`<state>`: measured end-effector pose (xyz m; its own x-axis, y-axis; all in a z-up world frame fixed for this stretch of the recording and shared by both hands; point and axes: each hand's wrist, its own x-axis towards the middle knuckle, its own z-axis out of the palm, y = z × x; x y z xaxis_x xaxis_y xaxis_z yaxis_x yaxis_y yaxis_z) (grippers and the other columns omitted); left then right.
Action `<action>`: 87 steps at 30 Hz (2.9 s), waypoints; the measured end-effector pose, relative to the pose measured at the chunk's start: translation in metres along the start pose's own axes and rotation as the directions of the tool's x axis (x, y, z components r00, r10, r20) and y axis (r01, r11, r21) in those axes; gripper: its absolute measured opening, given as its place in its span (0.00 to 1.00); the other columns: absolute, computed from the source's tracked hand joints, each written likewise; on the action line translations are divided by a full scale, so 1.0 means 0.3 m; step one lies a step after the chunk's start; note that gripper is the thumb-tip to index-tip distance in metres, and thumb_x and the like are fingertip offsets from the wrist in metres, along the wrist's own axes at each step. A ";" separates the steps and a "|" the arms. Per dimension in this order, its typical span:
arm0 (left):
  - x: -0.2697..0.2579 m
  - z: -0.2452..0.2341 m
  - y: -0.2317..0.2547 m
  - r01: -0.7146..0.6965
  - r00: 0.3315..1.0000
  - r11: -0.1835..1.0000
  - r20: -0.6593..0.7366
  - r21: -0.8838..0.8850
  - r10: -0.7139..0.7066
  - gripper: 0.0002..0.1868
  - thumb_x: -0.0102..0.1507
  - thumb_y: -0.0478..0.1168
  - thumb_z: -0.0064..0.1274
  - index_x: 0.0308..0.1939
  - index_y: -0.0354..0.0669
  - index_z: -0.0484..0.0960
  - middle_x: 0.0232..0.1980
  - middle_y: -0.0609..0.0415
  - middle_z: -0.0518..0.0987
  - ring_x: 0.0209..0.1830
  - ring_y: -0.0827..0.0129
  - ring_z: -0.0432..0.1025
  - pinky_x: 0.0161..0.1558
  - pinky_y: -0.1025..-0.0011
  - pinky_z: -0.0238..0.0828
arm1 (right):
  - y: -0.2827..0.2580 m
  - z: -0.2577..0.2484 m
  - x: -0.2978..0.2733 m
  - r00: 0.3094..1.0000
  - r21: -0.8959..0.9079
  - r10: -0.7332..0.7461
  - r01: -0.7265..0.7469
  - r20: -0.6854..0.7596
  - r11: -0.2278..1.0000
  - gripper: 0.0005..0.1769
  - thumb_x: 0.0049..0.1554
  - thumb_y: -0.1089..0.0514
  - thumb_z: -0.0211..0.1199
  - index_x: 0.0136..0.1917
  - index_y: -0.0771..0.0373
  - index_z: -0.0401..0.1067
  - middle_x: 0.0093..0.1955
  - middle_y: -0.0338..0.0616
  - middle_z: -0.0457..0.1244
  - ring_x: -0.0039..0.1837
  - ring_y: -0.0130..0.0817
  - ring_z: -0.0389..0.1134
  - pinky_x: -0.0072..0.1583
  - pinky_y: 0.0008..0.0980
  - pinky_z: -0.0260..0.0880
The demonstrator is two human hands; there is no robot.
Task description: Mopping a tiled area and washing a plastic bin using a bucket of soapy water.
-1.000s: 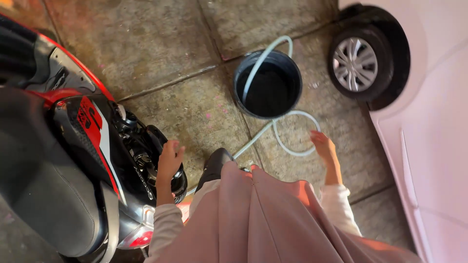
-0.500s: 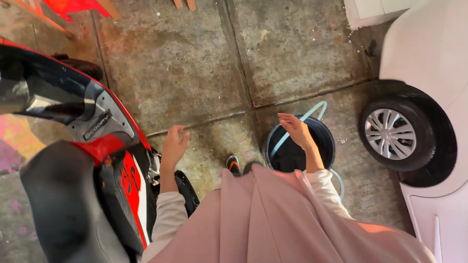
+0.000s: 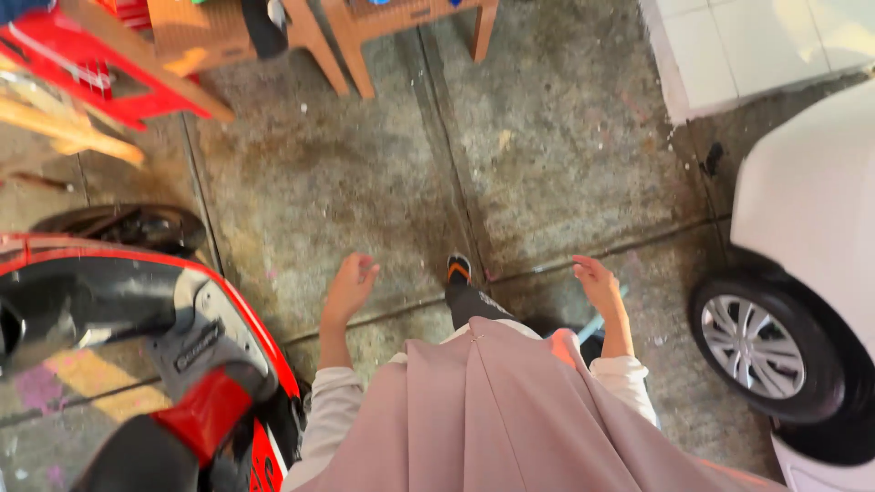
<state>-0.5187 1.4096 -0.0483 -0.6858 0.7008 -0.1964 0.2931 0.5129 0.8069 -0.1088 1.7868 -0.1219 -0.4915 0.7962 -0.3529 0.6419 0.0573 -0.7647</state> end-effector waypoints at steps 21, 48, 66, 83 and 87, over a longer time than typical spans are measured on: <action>1.472 -0.708 -0.094 0.278 0.957 0.948 -0.124 0.153 -0.261 0.22 0.66 0.52 0.55 0.54 0.39 0.75 0.54 0.45 0.78 0.42 0.58 0.78 0.48 0.61 0.73 | -1.419 0.420 1.362 0.982 -0.089 -0.114 0.128 0.154 0.988 0.20 0.63 0.50 0.62 0.67 0.53 0.74 0.54 0.45 0.72 0.55 0.36 0.73 0.57 0.34 0.72; 2.813 -0.890 0.451 0.110 0.986 0.956 0.093 0.272 -0.140 0.16 0.67 0.46 0.56 0.54 0.40 0.76 0.49 0.48 0.73 0.39 0.63 0.72 0.43 0.64 0.72 | -2.134 1.196 2.698 0.836 -0.231 -0.529 0.548 0.145 0.804 0.36 0.54 0.54 0.70 0.72 0.64 0.62 0.72 0.55 0.59 0.73 0.52 0.57 0.72 0.50 0.61; 2.845 -1.102 0.296 0.130 0.986 0.983 0.086 0.128 -0.141 0.18 0.69 0.47 0.54 0.56 0.39 0.76 0.51 0.49 0.72 0.40 0.68 0.71 0.46 0.68 0.71 | -2.194 1.173 2.822 0.796 -0.586 -0.590 0.545 0.138 0.599 0.17 0.46 0.65 0.63 0.50 0.55 0.77 0.30 0.45 0.67 0.35 0.47 0.69 0.42 0.43 0.68; 3.137 -0.800 0.466 -0.088 0.864 0.976 0.472 -0.201 0.175 0.18 0.74 0.51 0.46 0.53 0.39 0.76 0.49 0.54 0.76 0.43 0.73 0.71 0.49 0.73 0.69 | -2.272 0.418 1.925 0.720 -0.435 -0.542 0.360 -0.434 0.825 0.15 0.55 0.65 0.70 0.56 0.55 0.80 0.39 0.40 0.70 0.46 0.40 0.72 0.58 0.36 0.70; 3.130 -0.626 0.478 -0.150 0.746 0.966 0.618 -0.210 0.250 0.18 0.75 0.52 0.46 0.53 0.39 0.77 0.49 0.54 0.75 0.43 0.73 0.70 0.50 0.73 0.68 | -2.060 0.390 1.660 0.724 -0.386 -0.330 0.095 -0.606 0.918 0.11 0.58 0.60 0.72 0.55 0.58 0.78 0.37 0.42 0.68 0.48 0.42 0.72 0.59 0.37 0.70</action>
<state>-1.2456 2.0481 -0.0123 -0.0267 0.9571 -0.2885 0.2459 0.2861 0.9261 -0.8193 2.0774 0.1118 -0.2109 0.9223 0.3238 0.7695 0.3609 -0.5269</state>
